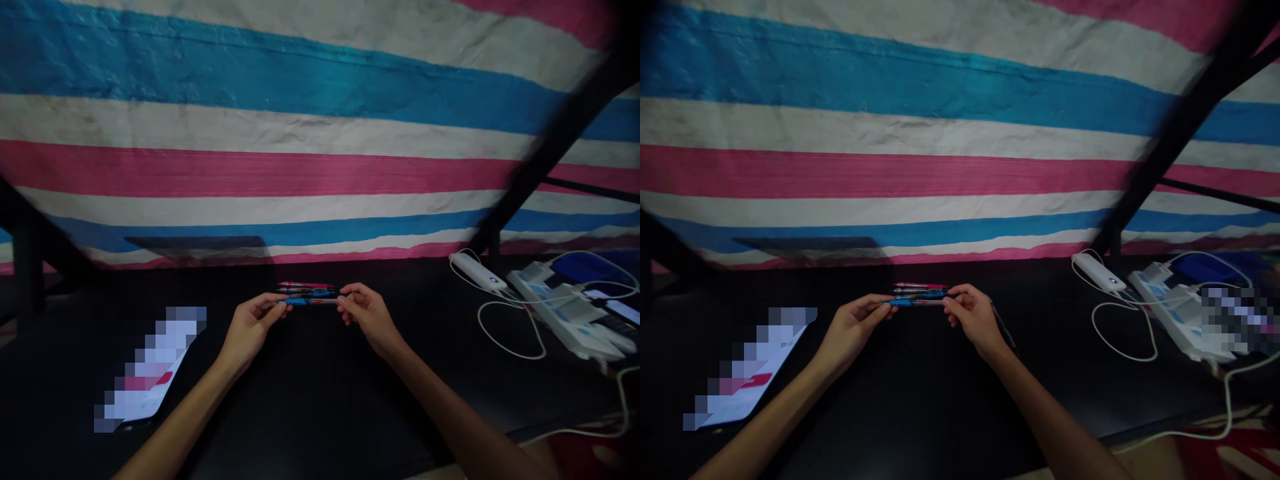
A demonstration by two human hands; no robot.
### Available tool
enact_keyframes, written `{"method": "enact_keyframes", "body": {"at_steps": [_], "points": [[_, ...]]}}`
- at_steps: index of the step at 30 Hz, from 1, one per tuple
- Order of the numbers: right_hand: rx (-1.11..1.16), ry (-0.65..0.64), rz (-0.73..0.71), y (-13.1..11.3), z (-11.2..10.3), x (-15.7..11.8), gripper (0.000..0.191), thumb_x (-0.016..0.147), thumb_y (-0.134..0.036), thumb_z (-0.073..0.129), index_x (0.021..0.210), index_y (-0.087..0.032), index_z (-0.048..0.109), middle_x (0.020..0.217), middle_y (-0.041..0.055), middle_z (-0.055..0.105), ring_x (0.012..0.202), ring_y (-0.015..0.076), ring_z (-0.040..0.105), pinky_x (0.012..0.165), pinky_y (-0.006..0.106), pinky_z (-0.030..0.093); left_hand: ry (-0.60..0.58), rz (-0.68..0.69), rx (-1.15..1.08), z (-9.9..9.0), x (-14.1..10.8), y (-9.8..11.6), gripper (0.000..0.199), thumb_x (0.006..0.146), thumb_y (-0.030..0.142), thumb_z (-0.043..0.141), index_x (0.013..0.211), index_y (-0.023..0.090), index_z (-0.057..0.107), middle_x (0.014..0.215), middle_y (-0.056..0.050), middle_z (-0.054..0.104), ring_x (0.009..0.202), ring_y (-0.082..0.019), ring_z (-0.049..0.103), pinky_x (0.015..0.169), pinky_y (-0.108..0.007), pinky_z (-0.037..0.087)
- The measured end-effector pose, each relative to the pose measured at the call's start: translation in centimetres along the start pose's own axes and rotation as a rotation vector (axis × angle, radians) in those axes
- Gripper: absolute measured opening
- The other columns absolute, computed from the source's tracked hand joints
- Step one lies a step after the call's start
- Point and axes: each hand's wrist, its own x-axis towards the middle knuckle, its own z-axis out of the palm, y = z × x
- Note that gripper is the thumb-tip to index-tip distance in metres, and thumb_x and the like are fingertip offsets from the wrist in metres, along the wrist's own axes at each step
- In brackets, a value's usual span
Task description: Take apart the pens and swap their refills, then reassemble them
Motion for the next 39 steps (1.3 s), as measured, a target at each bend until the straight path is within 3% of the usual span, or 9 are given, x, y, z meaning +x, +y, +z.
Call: {"method": "enact_keyframes", "body": {"at_steps": [8, 14, 19, 24, 26, 28, 31, 37, 39], "points": [[-0.143, -0.114, 0.149, -0.2, -0.1, -0.2, 0.03, 0.087, -0.045, 0.046, 0.09, -0.018, 0.059, 0.042, -0.0053, 0.051, 0.033, 0.0076, 0.041, 0.034, 0.016, 0.032, -0.002, 0.002, -0.007, 0.2, -0.1, 0.3, 0.022, 0.073, 0.026, 0.071, 0.093, 0.017, 0.07, 0.083, -0.004, 0.071, 0.077, -0.014, 0.063, 0.073, -0.025, 0.046], [-0.087, -0.235, 0.0, -1.3, -0.1, -0.5, 0.032, 0.074, -0.028, 0.067, 0.102, -0.022, 0.055, 0.077, 0.0, 0.063, 0.054, 0.0099, 0.057, 0.045, 0.019, 0.043, 0.038, 0.001, -0.041, -0.1, 0.1, 0.5, 0.022, 0.072, 0.024, 0.073, 0.092, 0.016, 0.07, 0.082, -0.003, 0.071, 0.077, -0.013, 0.062, 0.074, -0.022, 0.045], [-0.198, -0.206, -0.024, -0.9, 0.1, -0.5, 0.02, 0.084, -0.035, 0.056, 0.093, -0.018, 0.057, 0.06, -0.0011, 0.062, 0.045, 0.0103, 0.055, 0.044, 0.021, 0.042, 0.005, 0.006, -0.065, -0.4, 0.2, 0.2, 0.02, 0.073, 0.024, 0.072, 0.092, 0.017, 0.07, 0.081, -0.002, 0.071, 0.075, -0.011, 0.061, 0.073, -0.02, 0.044], [-0.287, -0.196, -0.007, -0.4, 0.0, -0.3, 0.04, 0.091, -0.045, 0.041, 0.066, -0.016, 0.054, 0.046, -0.0006, 0.056, 0.039, 0.0099, 0.051, 0.041, 0.02, 0.039, -0.039, 0.003, -0.063, -0.1, 0.1, 0.0, 0.02, 0.074, 0.023, 0.071, 0.093, 0.017, 0.07, 0.08, -0.002, 0.07, 0.075, -0.011, 0.06, 0.071, -0.02, 0.044], [-0.278, -0.205, -0.008, -0.5, -0.1, -0.3, 0.036, 0.091, -0.044, 0.041, 0.078, -0.016, 0.059, 0.056, 0.0006, 0.059, 0.043, 0.0099, 0.053, 0.04, 0.02, 0.04, -0.034, 0.013, -0.061, 0.0, 0.1, 0.1, 0.019, 0.074, 0.022, 0.071, 0.092, 0.017, 0.07, 0.079, -0.002, 0.07, 0.075, -0.011, 0.06, 0.072, -0.02, 0.044], [-0.26, -0.209, -0.046, -0.7, -0.1, -0.5, 0.026, 0.085, -0.038, 0.054, 0.101, -0.019, 0.058, 0.078, 0.0027, 0.062, 0.055, 0.0107, 0.057, 0.043, 0.02, 0.043, -0.021, 0.019, -0.063, 0.0, 0.1, 0.2, 0.018, 0.074, 0.022, 0.071, 0.091, 0.017, 0.071, 0.08, -0.002, 0.07, 0.075, -0.011, 0.061, 0.073, -0.021, 0.044], [-0.259, -0.191, -0.144, -1.0, -0.2, -0.6, 0.04, 0.071, -0.026, 0.07, 0.109, -0.024, 0.056, 0.099, 0.0038, 0.057, 0.07, 0.0116, 0.058, 0.052, 0.021, 0.048, -0.004, 0.015, -0.062, -0.1, 0.0, 0.5, 0.019, 0.073, 0.022, 0.071, 0.09, 0.016, 0.071, 0.08, -0.003, 0.07, 0.075, -0.012, 0.061, 0.072, -0.022, 0.045], [-0.229, -0.16, -0.09, -0.9, -0.1, -0.5, 0.022, 0.086, -0.033, 0.052, 0.103, -0.02, 0.055, 0.062, -0.0018, 0.056, 0.054, 0.0114, 0.054, 0.049, 0.023, 0.044, -0.016, -0.004, -0.072, 0.1, -0.1, 0.5, 0.019, 0.073, 0.023, 0.071, 0.091, 0.016, 0.071, 0.08, -0.003, 0.07, 0.074, -0.012, 0.061, 0.071, -0.021, 0.044], [-0.23, -0.171, -0.064, -1.1, -0.1, -0.6, 0.025, 0.086, -0.035, 0.051, 0.107, -0.02, 0.053, 0.063, -0.0014, 0.058, 0.053, 0.0118, 0.054, 0.047, 0.023, 0.043, -0.016, -0.005, -0.073, 0.1, -0.2, 0.5, 0.02, 0.073, 0.022, 0.071, 0.092, 0.016, 0.071, 0.079, -0.003, 0.07, 0.074, -0.012, 0.061, 0.072, -0.021, 0.044]]}}
